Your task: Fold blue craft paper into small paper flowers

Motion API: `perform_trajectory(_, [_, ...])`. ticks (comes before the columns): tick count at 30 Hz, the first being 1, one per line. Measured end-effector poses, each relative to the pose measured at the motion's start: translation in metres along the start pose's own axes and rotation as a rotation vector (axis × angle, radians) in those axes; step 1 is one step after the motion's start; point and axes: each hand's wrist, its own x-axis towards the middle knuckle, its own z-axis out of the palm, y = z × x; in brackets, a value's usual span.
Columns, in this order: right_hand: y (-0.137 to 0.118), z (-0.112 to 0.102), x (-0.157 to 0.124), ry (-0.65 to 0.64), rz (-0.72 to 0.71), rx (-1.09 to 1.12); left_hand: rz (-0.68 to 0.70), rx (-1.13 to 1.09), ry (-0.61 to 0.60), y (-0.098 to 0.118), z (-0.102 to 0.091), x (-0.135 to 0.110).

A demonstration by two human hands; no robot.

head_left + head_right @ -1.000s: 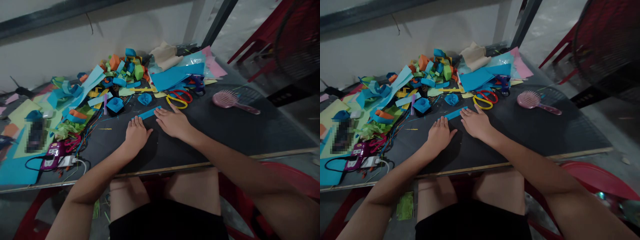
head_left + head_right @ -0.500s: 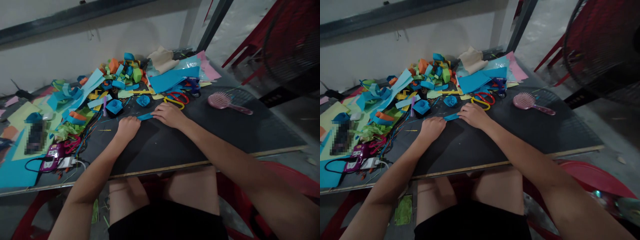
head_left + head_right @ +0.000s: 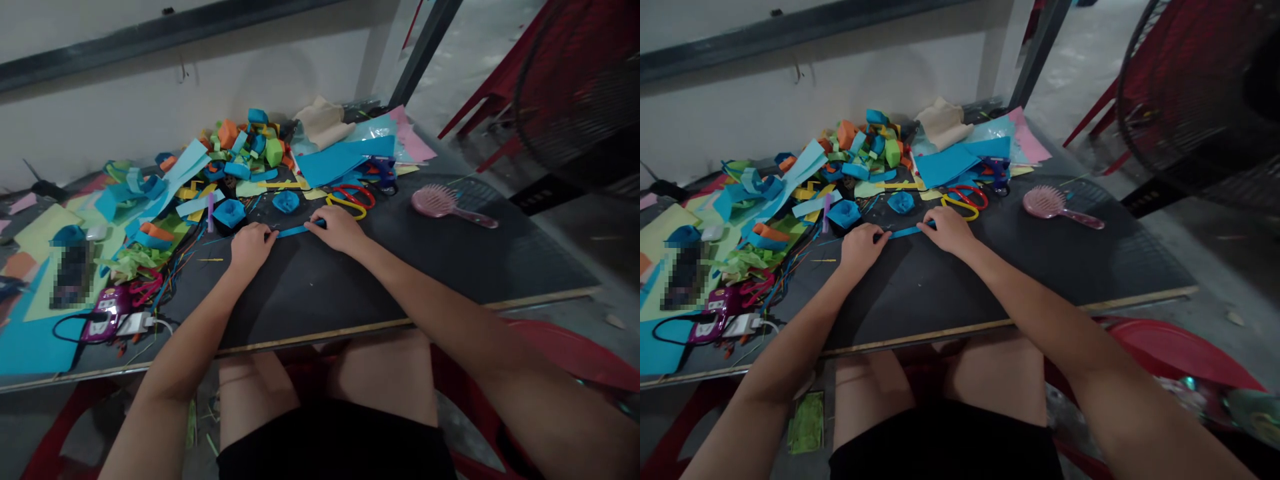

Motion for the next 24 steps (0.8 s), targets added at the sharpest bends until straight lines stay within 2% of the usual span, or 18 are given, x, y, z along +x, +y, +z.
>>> perform_trajectory(4, [-0.001, 0.002, 0.002, 0.040, 0.071, 0.051, -0.048, -0.031, 0.021, 0.000, 0.001, 0.001])
perform_trajectory(10, [0.001, 0.002, 0.003, 0.092, 0.062, 0.053, -0.095, -0.008, 0.062, -0.002, 0.002, 0.002])
perform_trajectory(13, [0.005, 0.002, 0.003, 0.095, 0.038, 0.059, 0.036, -0.026, 0.076, -0.007, 0.007, 0.003])
perform_trajectory(17, [0.007, 0.002, 0.002, 0.064, -0.128, 0.044, 0.278, 0.004, 0.065, -0.012, 0.011, 0.003])
perform_trajectory(21, [0.005, 0.000, 0.000, 0.002, -0.317, 0.007, 0.354, 0.102, 0.049, -0.005, 0.007, -0.001])
perform_trajectory(24, [0.001, -0.001, -0.001, -0.022, -0.342, 0.016, 0.350, 0.155, 0.011, 0.001, 0.003, -0.006])
